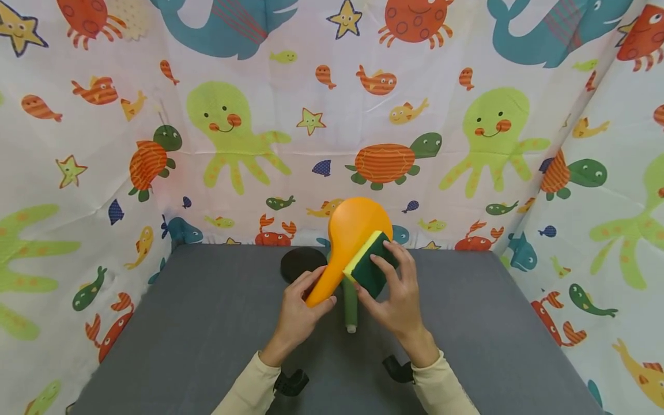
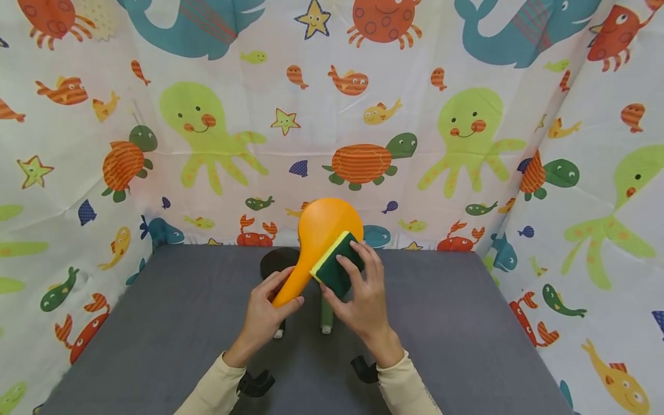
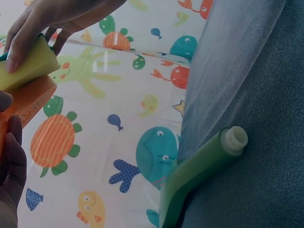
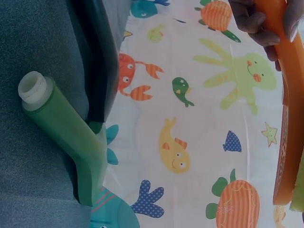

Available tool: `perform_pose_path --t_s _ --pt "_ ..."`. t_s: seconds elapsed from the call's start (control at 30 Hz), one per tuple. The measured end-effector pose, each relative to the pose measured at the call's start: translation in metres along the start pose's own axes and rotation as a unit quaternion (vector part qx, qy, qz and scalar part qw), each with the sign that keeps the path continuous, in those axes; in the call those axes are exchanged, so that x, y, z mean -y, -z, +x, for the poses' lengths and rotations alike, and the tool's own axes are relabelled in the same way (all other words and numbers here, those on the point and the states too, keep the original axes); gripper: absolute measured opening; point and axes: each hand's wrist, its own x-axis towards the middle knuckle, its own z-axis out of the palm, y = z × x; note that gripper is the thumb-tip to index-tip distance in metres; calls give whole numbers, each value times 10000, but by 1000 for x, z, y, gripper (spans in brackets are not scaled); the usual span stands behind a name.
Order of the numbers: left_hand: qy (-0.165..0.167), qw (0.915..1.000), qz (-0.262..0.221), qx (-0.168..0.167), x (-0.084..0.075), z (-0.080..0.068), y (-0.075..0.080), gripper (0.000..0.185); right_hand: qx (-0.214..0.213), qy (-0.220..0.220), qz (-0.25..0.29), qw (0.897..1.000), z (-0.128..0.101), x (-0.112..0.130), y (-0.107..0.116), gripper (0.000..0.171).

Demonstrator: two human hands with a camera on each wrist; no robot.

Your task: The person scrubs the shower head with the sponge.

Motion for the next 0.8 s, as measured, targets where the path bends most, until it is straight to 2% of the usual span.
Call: perform_pose_path --t_s 0.23,0.6,0.8 --pt "58 10000 -56 14 -4 -1 2 56 -14 -50 -59 10000 1 0 3 58" --pt "785 9936 -799 178 -2 -2 5 55 5 101 -110 9999 -2 4 3 56" --pt "1009 9884 -1099 298 0 -1 10 56 -14 212 21 9998 -2 6 3 55"
